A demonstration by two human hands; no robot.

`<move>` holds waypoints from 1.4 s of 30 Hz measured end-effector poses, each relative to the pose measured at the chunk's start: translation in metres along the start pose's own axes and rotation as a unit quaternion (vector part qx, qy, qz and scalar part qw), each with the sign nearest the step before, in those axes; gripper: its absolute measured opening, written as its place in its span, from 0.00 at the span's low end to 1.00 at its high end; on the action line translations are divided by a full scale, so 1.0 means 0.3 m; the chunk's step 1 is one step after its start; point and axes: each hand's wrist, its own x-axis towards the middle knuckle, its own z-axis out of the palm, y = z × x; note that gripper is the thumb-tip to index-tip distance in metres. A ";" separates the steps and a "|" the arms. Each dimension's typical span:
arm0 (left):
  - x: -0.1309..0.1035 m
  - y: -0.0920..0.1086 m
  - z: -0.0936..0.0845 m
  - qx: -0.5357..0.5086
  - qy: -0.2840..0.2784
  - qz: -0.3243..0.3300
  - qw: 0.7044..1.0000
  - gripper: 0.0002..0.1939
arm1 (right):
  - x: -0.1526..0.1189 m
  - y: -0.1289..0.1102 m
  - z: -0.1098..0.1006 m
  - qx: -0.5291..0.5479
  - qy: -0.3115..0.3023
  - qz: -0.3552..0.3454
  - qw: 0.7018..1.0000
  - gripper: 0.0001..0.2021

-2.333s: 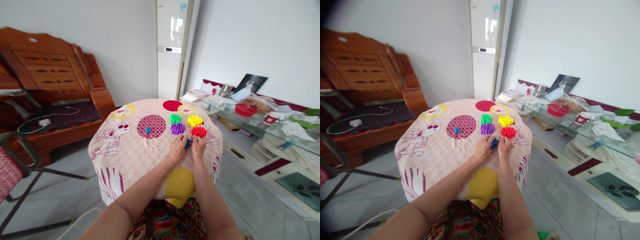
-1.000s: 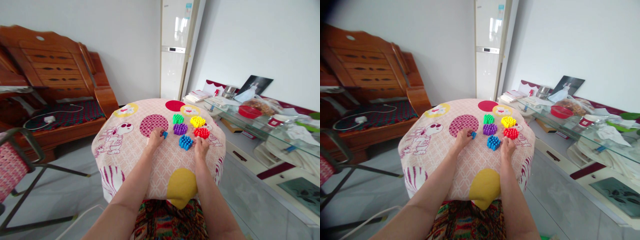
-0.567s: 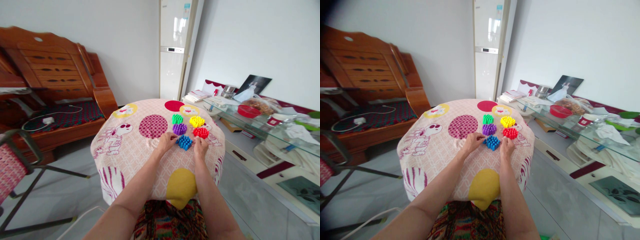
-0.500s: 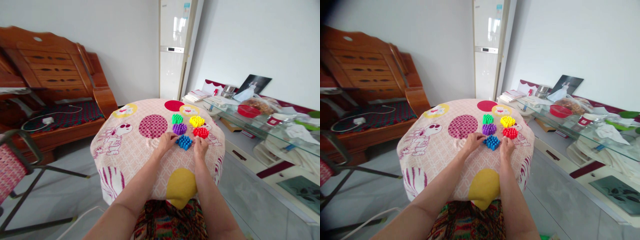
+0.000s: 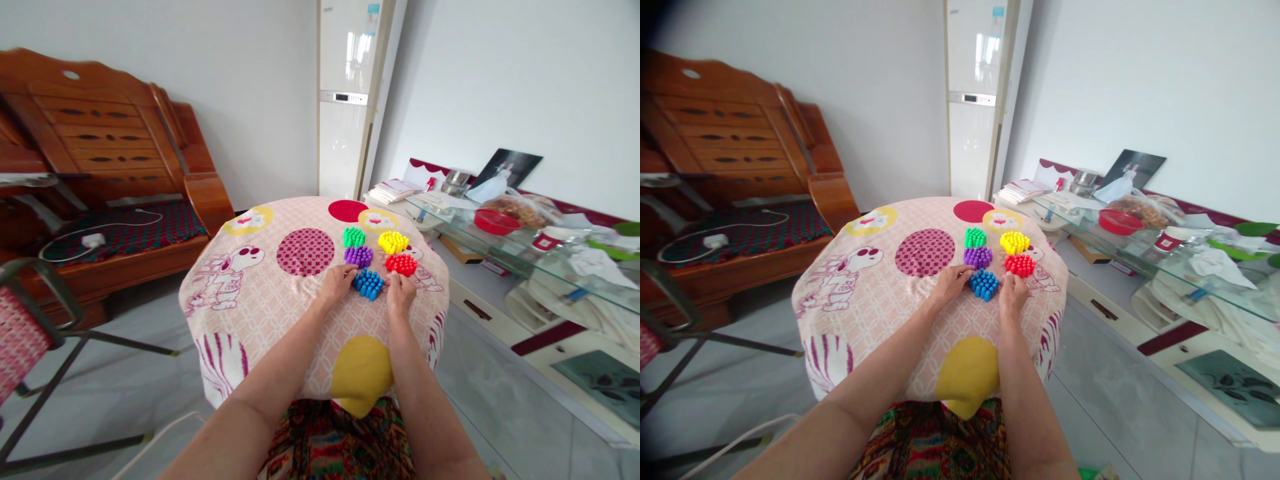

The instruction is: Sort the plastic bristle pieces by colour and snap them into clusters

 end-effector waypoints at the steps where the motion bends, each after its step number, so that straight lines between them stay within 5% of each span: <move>1: -0.002 -0.004 -0.003 -0.005 0.016 -0.011 1.000 0.16 | 0.000 0.000 0.000 0.000 -0.001 0.000 1.000 0.22; 6: -0.019 -0.029 -0.023 -0.020 0.080 -0.028 0.996 0.15 | 0.006 0.005 0.000 -0.002 0.004 -0.009 1.000 0.21; 11: -0.051 0.010 -0.009 -0.005 0.094 0.114 0.989 0.19 | -0.014 -0.003 -0.001 -0.039 0.018 -0.023 0.999 0.22; 15: -0.062 0.082 0.047 0.069 0.038 0.230 0.970 0.22 | -0.014 -0.022 -0.016 -0.067 0.051 -0.038 0.996 0.21; 20: -0.044 0.160 0.109 0.204 -0.085 0.271 0.937 0.25 | 0.125 -0.037 -0.066 -0.152 0.090 -0.054 0.983 0.22; 24: -0.024 0.174 0.112 0.271 -0.131 0.231 0.925 0.18 | 0.264 -0.042 -0.078 -0.268 0.024 -0.021 0.963 0.24; 28: -0.017 0.113 0.045 0.294 -0.109 0.161 0.936 0.16 | 0.298 -0.051 -0.016 -0.305 -0.086 0.002 0.948 0.22; 36: 0.116 -0.192 -0.294 0.296 0.111 -0.147 0.937 0.26 | 0.178 -0.122 0.242 -0.101 -0.226 0.022 0.969 0.21; 40: 0.184 -0.281 -0.337 0.176 0.102 -0.184 0.962 0.21 | 0.073 -0.205 0.377 0.008 -0.317 0.015 0.948 0.20; 42: 0.193 -0.304 -0.324 0.125 0.112 -0.171 0.971 0.21 | 0.025 -0.247 0.412 0.064 -0.406 0.014 0.912 0.23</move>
